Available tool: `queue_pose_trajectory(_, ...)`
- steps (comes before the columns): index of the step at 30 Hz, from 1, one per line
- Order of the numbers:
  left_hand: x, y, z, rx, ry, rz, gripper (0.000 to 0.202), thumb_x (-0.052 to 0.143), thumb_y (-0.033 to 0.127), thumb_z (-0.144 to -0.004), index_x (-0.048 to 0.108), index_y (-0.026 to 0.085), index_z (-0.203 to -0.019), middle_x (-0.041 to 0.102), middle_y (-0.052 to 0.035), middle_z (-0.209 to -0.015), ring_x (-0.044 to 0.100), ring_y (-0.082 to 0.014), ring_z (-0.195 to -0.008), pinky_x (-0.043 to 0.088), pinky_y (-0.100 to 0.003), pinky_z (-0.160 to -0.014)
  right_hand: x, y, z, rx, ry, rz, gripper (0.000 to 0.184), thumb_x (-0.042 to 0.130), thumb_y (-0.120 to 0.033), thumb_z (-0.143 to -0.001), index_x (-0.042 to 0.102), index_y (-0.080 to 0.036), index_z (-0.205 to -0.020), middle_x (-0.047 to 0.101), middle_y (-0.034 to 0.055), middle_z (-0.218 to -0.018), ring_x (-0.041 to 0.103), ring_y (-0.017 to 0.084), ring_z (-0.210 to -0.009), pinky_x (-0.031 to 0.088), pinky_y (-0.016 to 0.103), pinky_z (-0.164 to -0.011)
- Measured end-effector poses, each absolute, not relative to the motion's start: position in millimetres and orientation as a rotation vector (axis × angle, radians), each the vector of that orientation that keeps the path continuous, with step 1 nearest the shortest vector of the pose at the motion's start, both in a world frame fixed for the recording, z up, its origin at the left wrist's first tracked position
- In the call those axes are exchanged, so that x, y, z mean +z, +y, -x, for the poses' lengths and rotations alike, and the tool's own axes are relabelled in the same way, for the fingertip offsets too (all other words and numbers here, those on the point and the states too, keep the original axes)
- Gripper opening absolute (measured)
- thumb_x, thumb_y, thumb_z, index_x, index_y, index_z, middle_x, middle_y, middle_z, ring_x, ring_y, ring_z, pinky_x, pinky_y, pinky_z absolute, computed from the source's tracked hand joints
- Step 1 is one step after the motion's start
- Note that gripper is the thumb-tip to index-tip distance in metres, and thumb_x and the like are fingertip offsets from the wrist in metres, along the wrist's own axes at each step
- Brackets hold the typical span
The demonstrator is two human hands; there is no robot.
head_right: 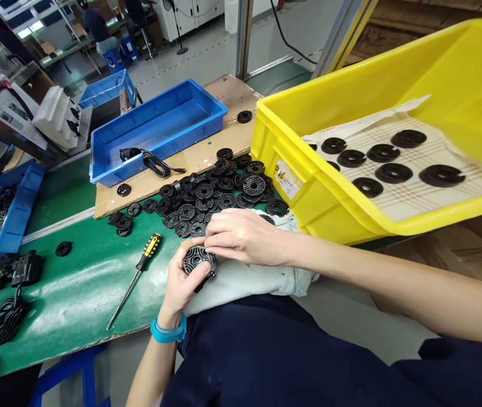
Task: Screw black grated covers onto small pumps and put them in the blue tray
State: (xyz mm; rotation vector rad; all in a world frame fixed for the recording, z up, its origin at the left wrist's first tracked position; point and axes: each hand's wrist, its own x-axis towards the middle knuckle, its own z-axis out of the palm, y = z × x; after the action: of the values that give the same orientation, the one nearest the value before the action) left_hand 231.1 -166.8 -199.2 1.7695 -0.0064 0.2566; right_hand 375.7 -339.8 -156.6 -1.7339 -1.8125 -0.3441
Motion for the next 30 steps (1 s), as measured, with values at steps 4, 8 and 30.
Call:
queue_pose_trajectory(4, -209.9, -179.4, -234.7, 0.330, 0.057, -1.652, 0.034, 0.073, 0.044, -0.093, 0.068, 0.023, -0.119, 0.071, -0.0050, -0.108, 0.066, -0.0220, -0.101, 0.053, -0.035, -0.094, -183.2, -345.0, -342.2, -0.641, -1.364, 1.753, 0.019, 0.064, -0.016, -0.101, 0.075, -0.026, -0.112, 0.075, 0.0070, -0.104, 0.068, 0.024, -0.104, 0.054, 0.043, -0.090)
queue_pose_trajectory(8, -213.0, -188.4, -228.4, 0.343, 0.157, -1.679, 0.032, 0.071, 0.041, -0.095, 0.067, 0.023, -0.122, 0.069, -0.0058, -0.112, 0.066, -0.0216, -0.102, 0.053, -0.033, -0.093, -217.2, -340.4, -298.2, -0.425, -0.835, 1.667, 0.016, 0.069, -0.018, -0.097, 0.074, -0.026, -0.110, 0.069, 0.0032, -0.088, 0.067, 0.019, -0.081, 0.056, 0.033, -0.073)
queue_pose_trajectory(30, -230.2, -198.1, -230.1, 0.375, 0.358, -1.199, 0.045, 0.064, 0.039, -0.099, 0.067, 0.026, -0.142, 0.073, -0.0086, -0.137, 0.069, -0.0283, -0.127, 0.054, -0.040, -0.112, -241.8, -301.8, -296.3, 0.503, -0.361, 0.991, 0.027, 0.072, -0.048, -0.095, 0.074, -0.024, -0.109, 0.074, 0.0088, -0.106, 0.071, 0.026, -0.106, 0.060, 0.040, -0.094)
